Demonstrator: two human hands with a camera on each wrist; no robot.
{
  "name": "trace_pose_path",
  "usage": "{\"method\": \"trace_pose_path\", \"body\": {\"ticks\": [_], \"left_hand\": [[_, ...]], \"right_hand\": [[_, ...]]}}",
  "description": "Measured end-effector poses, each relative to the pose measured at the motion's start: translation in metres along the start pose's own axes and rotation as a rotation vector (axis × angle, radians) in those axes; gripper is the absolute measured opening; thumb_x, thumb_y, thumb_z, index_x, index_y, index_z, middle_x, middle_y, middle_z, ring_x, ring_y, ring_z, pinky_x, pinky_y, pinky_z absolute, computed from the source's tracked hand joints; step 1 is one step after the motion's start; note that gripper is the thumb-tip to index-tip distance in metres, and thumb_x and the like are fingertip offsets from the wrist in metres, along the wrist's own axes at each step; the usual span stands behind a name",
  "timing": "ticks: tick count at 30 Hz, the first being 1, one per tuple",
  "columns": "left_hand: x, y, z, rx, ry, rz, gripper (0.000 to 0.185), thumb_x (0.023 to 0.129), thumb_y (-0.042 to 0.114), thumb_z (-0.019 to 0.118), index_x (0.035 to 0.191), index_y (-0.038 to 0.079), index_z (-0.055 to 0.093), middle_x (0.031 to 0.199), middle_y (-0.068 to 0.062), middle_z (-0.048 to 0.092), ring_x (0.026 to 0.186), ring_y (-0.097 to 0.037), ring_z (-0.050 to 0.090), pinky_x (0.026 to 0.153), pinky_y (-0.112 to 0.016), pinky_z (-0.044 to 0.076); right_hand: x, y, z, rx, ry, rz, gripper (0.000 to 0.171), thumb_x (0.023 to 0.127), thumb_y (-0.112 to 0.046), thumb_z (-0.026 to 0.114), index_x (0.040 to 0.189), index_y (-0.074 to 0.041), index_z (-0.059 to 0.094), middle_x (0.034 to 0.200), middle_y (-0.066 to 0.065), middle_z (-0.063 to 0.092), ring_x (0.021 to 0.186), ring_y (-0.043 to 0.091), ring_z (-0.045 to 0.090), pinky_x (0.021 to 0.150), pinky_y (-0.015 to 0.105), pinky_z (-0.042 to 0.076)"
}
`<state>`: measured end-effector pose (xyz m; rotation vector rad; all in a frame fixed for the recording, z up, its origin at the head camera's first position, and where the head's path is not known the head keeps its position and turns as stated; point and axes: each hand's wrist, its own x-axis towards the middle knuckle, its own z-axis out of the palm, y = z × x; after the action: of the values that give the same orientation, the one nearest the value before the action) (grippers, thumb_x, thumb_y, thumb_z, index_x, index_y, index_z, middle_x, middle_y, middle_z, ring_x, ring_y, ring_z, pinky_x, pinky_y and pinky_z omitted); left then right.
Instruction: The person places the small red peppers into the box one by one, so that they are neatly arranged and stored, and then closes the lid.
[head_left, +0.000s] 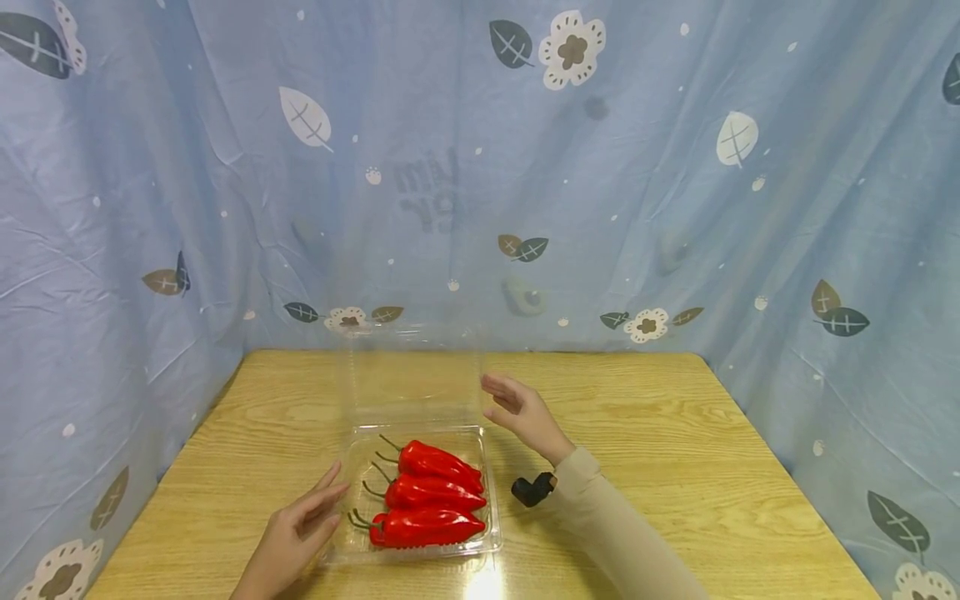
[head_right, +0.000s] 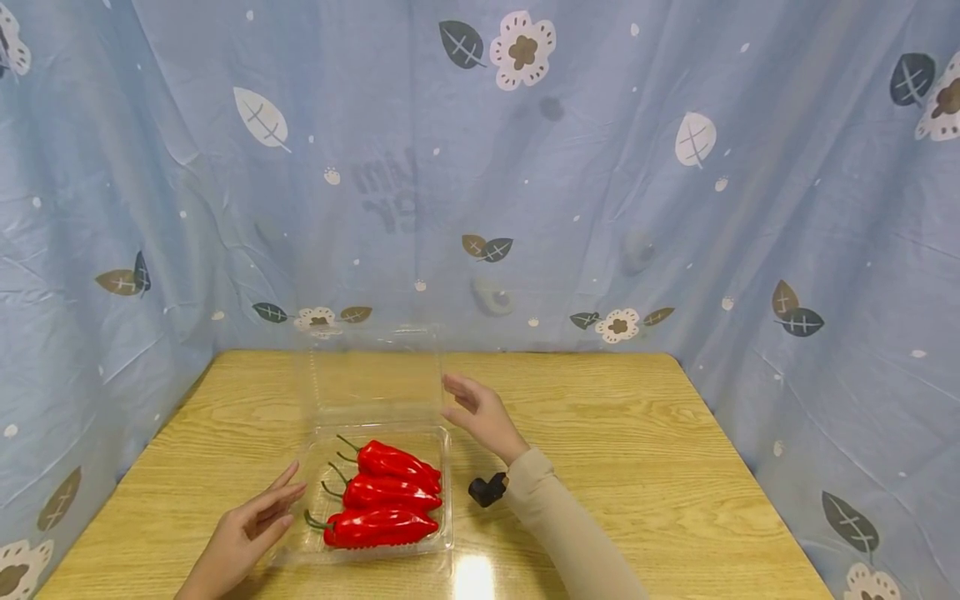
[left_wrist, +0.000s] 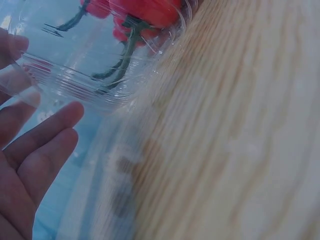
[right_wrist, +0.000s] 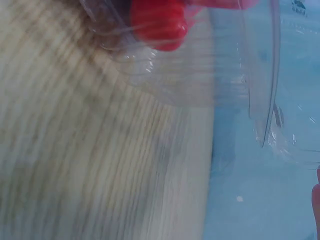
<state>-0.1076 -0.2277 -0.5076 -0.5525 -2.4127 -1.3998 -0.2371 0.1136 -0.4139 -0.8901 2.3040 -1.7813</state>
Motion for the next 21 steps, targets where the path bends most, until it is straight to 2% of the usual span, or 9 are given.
{"method": "trace_pose_path", "body": {"ticks": [4, 13, 21], "left_hand": [[0.000, 0.000, -0.001, 0.001, -0.010, -0.008, 0.032, 0.085, 0.006, 0.059, 0.117, 0.002, 0.057, 0.137, -0.020, 0.039, 0.117, 0.002, 0.044, 0.085, -0.009, 0.043], [-0.001, 0.001, 0.001, -0.012, 0.018, -0.002, 0.032, 0.084, 0.003, 0.060, 0.116, 0.002, 0.058, 0.135, -0.021, 0.041, 0.112, 0.001, 0.048, 0.079, -0.011, 0.047], [0.001, 0.001, 0.001, -0.033, 0.019, 0.047, 0.034, 0.083, -0.002, 0.060, 0.116, -0.002, 0.057, 0.133, -0.025, 0.041, 0.113, 0.000, 0.048, 0.081, -0.011, 0.046]], "right_hand": [[-0.006, -0.001, 0.001, 0.001, -0.005, -0.007, 0.054, 0.087, -0.008, 0.057, 0.135, 0.002, 0.035, 0.136, 0.019, 0.041, 0.127, 0.030, 0.037, 0.105, 0.042, 0.030], [-0.020, 0.004, 0.005, 0.029, -0.016, -0.026, 0.053, 0.087, -0.004, 0.057, 0.135, 0.000, 0.036, 0.138, 0.019, 0.038, 0.128, 0.028, 0.036, 0.106, 0.039, 0.029], [-0.032, 0.022, 0.008, 0.045, 0.000, 0.011, 0.056, 0.087, -0.013, 0.059, 0.136, -0.002, 0.035, 0.139, 0.014, 0.038, 0.129, 0.025, 0.035, 0.106, 0.034, 0.030]]}}
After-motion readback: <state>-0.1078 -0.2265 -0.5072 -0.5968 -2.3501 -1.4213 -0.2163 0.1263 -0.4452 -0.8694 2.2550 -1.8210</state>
